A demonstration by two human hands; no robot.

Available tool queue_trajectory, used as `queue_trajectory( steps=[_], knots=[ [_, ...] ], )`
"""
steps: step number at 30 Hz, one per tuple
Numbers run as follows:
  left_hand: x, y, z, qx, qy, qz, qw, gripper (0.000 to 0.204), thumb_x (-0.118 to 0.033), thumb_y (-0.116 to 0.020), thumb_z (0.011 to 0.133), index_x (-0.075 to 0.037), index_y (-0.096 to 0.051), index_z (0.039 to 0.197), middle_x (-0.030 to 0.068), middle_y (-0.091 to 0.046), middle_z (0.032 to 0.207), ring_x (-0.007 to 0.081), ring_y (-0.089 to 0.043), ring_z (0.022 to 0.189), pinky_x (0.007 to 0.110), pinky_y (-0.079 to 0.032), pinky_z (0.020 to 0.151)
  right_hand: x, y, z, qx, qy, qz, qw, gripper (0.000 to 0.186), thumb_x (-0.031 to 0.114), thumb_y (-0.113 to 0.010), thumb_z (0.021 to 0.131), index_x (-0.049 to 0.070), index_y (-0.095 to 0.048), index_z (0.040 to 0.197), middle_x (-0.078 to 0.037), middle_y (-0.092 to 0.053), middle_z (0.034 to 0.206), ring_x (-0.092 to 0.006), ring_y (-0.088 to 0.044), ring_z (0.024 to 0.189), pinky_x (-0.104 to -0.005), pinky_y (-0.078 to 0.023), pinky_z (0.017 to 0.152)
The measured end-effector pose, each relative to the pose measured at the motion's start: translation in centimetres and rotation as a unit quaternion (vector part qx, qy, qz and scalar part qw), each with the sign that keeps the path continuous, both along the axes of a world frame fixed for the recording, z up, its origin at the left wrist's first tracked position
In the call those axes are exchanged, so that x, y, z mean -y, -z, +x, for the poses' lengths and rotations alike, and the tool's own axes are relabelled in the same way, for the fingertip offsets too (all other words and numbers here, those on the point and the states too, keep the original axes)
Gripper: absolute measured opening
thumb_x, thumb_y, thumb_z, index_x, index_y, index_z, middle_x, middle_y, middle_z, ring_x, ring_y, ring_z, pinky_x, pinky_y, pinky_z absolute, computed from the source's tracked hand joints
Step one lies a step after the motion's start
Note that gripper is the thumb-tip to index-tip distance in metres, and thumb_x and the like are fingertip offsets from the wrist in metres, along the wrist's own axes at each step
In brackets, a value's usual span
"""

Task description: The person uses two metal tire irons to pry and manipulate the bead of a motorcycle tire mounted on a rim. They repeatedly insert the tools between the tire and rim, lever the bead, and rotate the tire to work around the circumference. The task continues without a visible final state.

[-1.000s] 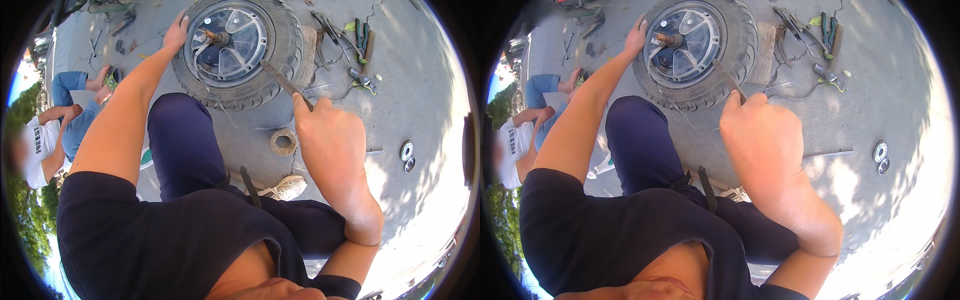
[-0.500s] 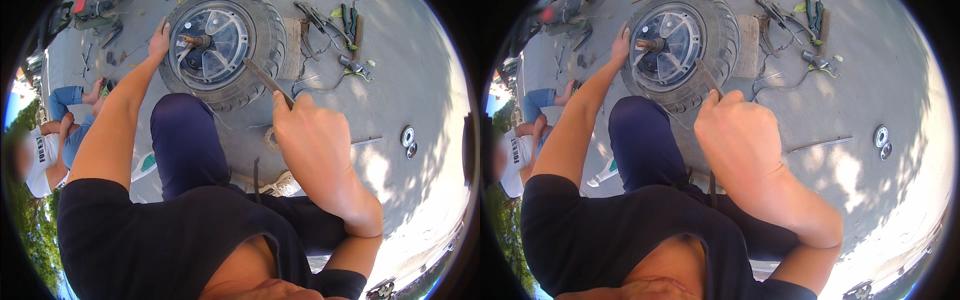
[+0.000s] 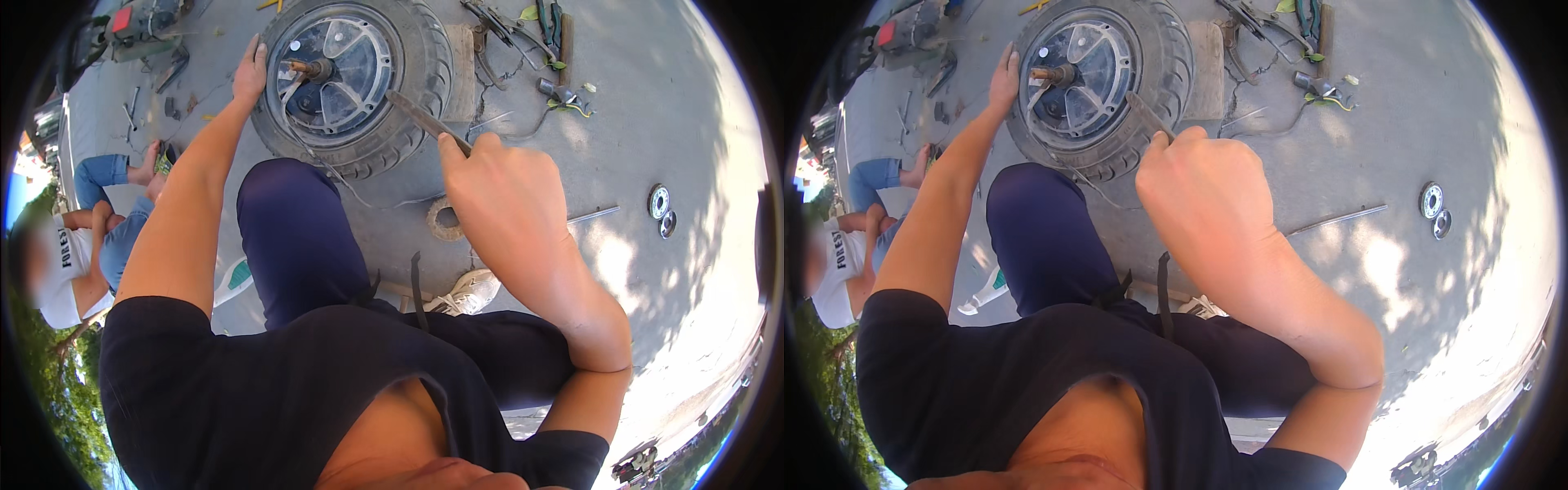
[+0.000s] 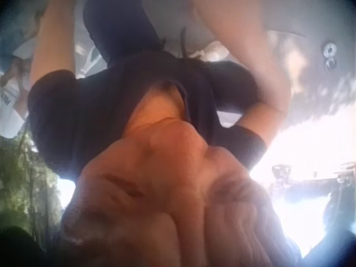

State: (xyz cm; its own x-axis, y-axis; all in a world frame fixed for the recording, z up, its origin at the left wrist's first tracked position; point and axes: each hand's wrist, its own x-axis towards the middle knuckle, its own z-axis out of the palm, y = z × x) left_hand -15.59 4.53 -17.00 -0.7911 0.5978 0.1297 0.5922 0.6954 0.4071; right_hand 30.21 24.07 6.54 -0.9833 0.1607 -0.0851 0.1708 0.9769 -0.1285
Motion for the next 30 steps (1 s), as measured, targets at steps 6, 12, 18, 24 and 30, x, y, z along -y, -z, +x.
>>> queue_trajectory(
  steps=[6, 12, 18, 24, 30],
  knots=[
    [0.0, -0.4, 0.6, 0.021, -0.022, -0.004, 1.000, 0.055, -0.054, -0.035, 0.098, -0.024, -0.041, 0.144, 0.0184, -0.052, 0.135, 0.0408, -0.049, 0.123, 0.042, -0.041, 0.100, 0.2, 0.4, -0.5, -0.041, 0.001, -0.003, 0.999, 0.015, 0.009, -0.070, 0.064, 0.004, -0.062, 0.076, -0.010, -0.060, 0.066, -0.0191, -0.065, 0.059, -0.0271, -0.050, 0.046],
    [0.1, -0.4, 0.4, 0.010, -0.006, -0.002, 1.000, 0.055, -0.053, -0.035, 0.098, -0.023, -0.041, 0.144, 0.0193, -0.052, 0.135, 0.0412, -0.050, 0.123, 0.042, -0.041, 0.100, 0.3, 0.5, 0.5, -0.010, 0.005, -0.008, 1.000, 0.013, 0.010, -0.068, 0.068, 0.004, -0.062, 0.078, -0.007, -0.058, 0.065, -0.0171, -0.064, 0.056, -0.0264, -0.048, 0.043],
    [0.4, 0.2, -0.1, -0.011, 0.018, 0.027, 0.999, 0.055, -0.053, -0.036, 0.098, -0.023, -0.042, 0.144, 0.0194, -0.053, 0.134, 0.0414, -0.050, 0.122, 0.042, -0.040, 0.101, 0.2, 0.8, 0.8, -0.013, 0.006, -0.006, 1.000, 0.014, 0.010, -0.069, 0.066, 0.004, -0.063, 0.078, -0.008, -0.058, 0.064, -0.0180, -0.064, 0.055, -0.0271, -0.047, 0.043],
    [-0.1, -0.2, -0.1, 0.008, -0.013, -0.003, 1.000, 0.056, -0.053, -0.037, 0.097, -0.023, -0.041, 0.144, 0.0200, -0.053, 0.135, 0.0413, -0.050, 0.122, 0.042, -0.040, 0.101, 0.0, 0.2, -0.4, -0.066, -0.009, -0.021, 0.998, 0.010, 0.008, -0.068, 0.066, 0.003, -0.062, 0.073, -0.013, -0.062, 0.065, -0.0226, -0.066, 0.060, -0.0296, -0.050, 0.046],
    [0.3, -0.1, 0.2, -0.006, 0.012, 0.012, 1.000, 0.057, -0.055, -0.035, 0.097, -0.023, -0.040, 0.145, 0.0204, -0.052, 0.135, 0.0410, -0.049, 0.123, 0.042, -0.040, 0.101, 0.3, 0.4, 0.2, -0.024, 0.011, -0.022, 0.999, 0.013, 0.008, -0.068, 0.066, 0.004, -0.063, 0.077, -0.011, -0.060, 0.063, -0.0224, -0.067, 0.061, -0.0293, -0.050, 0.046]
  ],
)
